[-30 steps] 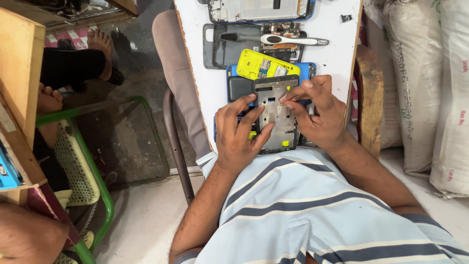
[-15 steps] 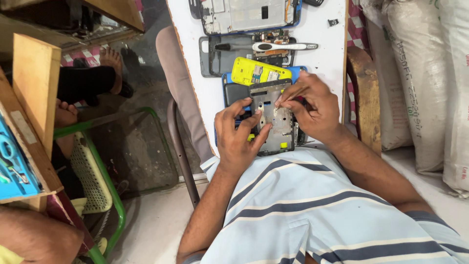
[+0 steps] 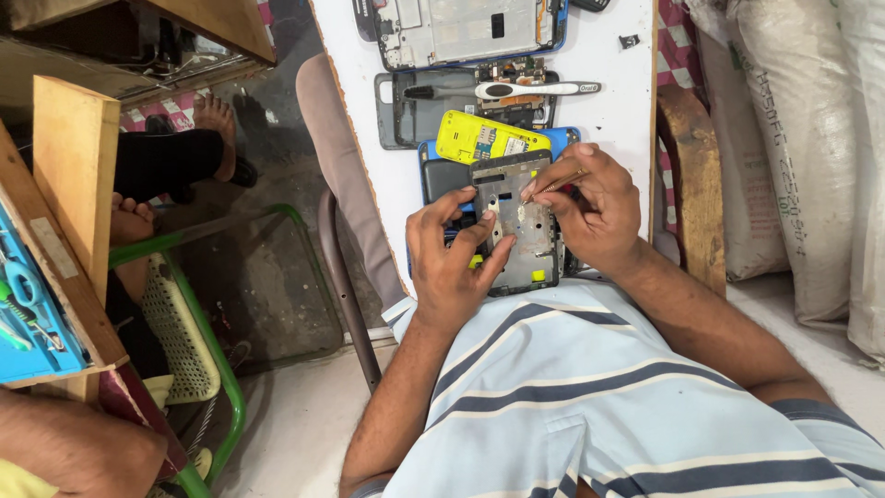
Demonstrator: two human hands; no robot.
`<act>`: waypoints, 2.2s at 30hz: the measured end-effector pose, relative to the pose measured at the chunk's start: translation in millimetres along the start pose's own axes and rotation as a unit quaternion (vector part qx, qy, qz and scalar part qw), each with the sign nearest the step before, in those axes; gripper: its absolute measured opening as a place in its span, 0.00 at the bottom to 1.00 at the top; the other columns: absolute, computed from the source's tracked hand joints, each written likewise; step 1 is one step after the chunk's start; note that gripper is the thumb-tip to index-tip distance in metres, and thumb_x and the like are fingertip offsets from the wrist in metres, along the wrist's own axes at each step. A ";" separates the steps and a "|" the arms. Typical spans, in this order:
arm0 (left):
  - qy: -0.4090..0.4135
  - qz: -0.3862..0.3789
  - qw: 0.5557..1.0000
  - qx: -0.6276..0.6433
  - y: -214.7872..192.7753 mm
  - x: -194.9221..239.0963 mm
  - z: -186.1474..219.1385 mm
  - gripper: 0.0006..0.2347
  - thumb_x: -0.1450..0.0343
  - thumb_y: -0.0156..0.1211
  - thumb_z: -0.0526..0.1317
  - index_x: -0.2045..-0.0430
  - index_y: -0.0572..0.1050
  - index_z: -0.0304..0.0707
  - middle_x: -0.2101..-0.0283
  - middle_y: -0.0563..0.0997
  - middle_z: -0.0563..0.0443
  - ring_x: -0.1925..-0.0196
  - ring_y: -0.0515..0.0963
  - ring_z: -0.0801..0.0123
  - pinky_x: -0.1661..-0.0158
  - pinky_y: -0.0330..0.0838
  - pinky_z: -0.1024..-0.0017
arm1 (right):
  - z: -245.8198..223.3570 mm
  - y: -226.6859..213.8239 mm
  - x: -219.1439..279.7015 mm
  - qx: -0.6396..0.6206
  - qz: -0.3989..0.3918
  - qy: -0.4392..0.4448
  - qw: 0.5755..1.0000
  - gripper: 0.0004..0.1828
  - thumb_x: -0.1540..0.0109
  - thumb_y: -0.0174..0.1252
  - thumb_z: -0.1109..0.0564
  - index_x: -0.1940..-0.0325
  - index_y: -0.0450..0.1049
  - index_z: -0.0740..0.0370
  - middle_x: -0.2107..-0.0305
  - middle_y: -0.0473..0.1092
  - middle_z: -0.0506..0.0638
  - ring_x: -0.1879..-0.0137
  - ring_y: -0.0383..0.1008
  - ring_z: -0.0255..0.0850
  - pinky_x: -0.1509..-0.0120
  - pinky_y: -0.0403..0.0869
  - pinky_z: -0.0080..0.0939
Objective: The person uses a screwdriver to remove screws from a disassembled mobile phone chassis. They then use a green pen to mark specific points on the metal frame while holding the device steady.
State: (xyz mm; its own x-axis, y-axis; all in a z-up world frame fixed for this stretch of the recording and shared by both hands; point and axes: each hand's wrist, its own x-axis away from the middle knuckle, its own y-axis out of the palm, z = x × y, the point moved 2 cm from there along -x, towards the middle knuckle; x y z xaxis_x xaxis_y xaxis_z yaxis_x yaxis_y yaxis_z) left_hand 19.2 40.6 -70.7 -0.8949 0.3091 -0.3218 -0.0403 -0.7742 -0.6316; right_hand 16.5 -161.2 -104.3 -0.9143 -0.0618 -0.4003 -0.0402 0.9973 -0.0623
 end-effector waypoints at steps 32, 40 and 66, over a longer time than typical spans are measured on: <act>0.010 -0.022 0.999 -0.034 2.1 -0.3 -1.6 0.11 0.36 0.77 0.38 0.69 0.79 0.36 0.31 0.69 0.42 0.35 0.67 0.52 0.34 0.60 0.60 | -10.1 -1.8 -9.7 0.151 -0.049 -0.067 0.985 0.37 0.32 0.57 0.69 0.25 0.52 0.46 0.64 0.77 0.50 0.59 0.71 0.37 0.43 0.66 0.46; 0.014 -0.021 0.999 -0.027 1.2 -1.7 -2.0 0.11 0.36 0.77 0.39 0.71 0.79 0.36 0.31 0.69 0.41 0.36 0.68 0.52 0.35 0.61 0.60 | -0.1 1.8 -1.9 -0.020 0.009 -0.020 1.000 0.33 0.27 0.51 0.70 0.23 0.51 0.46 0.58 0.71 0.56 0.52 0.77 0.39 0.44 0.79 0.37; 0.012 -0.014 0.999 -0.027 1.6 -3.9 0.9 0.11 0.36 0.78 0.39 0.71 0.79 0.35 0.31 0.70 0.43 0.35 0.68 0.51 0.36 0.64 0.61 | -1.4 1.3 -2.8 -0.016 0.006 -0.025 1.000 0.33 0.28 0.49 0.74 0.26 0.51 0.48 0.57 0.70 0.56 0.54 0.77 0.41 0.45 0.79 0.38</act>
State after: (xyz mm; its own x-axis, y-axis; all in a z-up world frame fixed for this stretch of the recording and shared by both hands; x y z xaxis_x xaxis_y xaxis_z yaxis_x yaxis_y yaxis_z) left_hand 22.2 37.7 -69.8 -0.8832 0.3441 -0.3188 -0.0410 -0.7336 -0.6783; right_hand 18.4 -159.6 -102.0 -0.8937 -0.0500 -0.4459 -0.0420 0.9987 -0.0279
